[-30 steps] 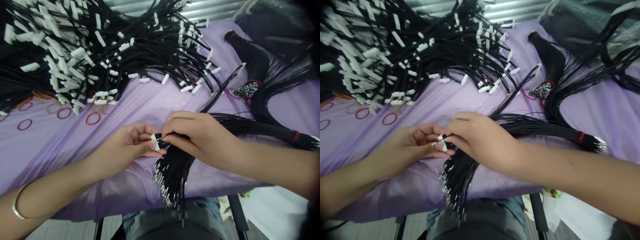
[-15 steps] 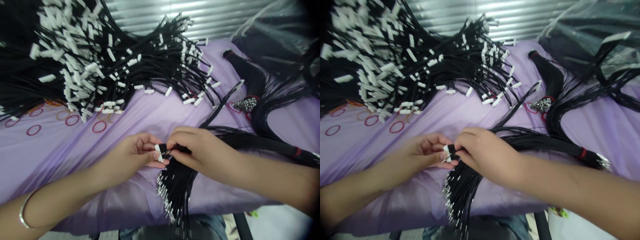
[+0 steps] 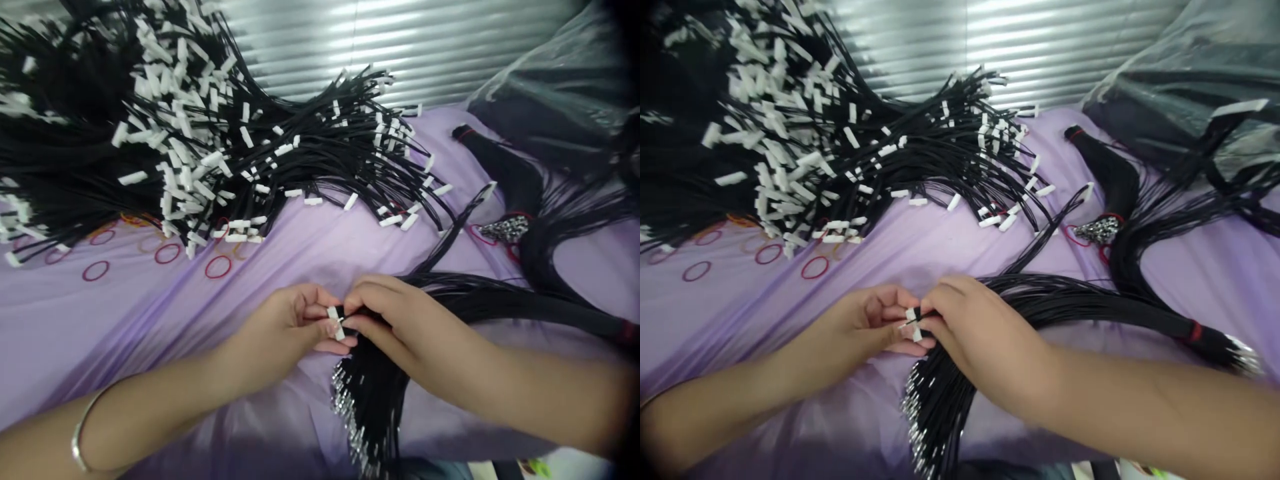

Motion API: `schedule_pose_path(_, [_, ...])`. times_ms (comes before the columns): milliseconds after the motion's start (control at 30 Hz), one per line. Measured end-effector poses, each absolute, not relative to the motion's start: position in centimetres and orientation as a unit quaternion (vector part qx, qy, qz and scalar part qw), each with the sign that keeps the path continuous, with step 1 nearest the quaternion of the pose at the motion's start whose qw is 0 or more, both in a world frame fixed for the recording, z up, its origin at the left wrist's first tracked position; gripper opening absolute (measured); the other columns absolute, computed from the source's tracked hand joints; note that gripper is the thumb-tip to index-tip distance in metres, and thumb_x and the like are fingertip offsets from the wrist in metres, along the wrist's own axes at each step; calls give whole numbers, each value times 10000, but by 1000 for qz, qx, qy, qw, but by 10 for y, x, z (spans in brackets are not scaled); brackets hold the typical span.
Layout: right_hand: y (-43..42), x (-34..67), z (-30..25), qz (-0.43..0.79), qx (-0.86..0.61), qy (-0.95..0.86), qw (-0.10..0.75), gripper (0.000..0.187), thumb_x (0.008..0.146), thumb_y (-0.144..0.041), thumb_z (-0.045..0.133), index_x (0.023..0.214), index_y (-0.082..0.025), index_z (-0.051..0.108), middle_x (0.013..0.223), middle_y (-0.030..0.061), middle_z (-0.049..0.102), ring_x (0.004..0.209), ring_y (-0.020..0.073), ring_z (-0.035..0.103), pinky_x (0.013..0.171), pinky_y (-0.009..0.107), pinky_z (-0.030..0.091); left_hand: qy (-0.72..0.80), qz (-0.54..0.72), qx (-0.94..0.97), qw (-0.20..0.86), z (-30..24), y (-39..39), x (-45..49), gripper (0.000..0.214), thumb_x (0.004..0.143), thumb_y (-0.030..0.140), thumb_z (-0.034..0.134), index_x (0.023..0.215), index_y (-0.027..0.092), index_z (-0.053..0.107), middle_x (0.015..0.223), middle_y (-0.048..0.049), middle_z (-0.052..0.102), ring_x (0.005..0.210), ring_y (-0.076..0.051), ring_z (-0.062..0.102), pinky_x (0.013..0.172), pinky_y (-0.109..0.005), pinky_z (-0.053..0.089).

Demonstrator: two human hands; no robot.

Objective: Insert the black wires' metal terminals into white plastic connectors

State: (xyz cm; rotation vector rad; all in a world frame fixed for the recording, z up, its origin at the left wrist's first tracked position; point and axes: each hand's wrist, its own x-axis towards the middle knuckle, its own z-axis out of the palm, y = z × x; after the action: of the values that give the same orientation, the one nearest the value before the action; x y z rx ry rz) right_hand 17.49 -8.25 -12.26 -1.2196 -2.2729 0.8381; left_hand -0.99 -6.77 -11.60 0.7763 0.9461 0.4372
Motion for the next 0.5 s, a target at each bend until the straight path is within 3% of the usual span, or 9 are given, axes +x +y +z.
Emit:
schedule_pose_path(133, [-70,184,-115,297,-392,-834,252,74,885,-168,569,859,-169,638,833,17,624,808,121,571,719,246,457,431,207,373,795,-115,-66,-11,137,814,106,675,909,113,577,821,-12,680,782,-118,695,794,-241,562])
schedule_pose_path(333, [-61,203,-102,252,-374,-839,304,207,946,-169,477,939,-164,684,835,27,620,770,88,568,672,203,438,436,231,364,790,-115,-64,-12,143,802,155,712,896,124,609,798,-5,678,792,-132,702,783,-220,566])
schedule_pose_path(500, [-73,197,-103,247,-343,-866,267,220,932,-222,507,992,-131,697,867,43,535,756,86,522,668,201,422,428,261,346,793,-115,-65,-11,95,818,142,698,882,129,629,828,3,688,757,-94,692,749,-162,554])
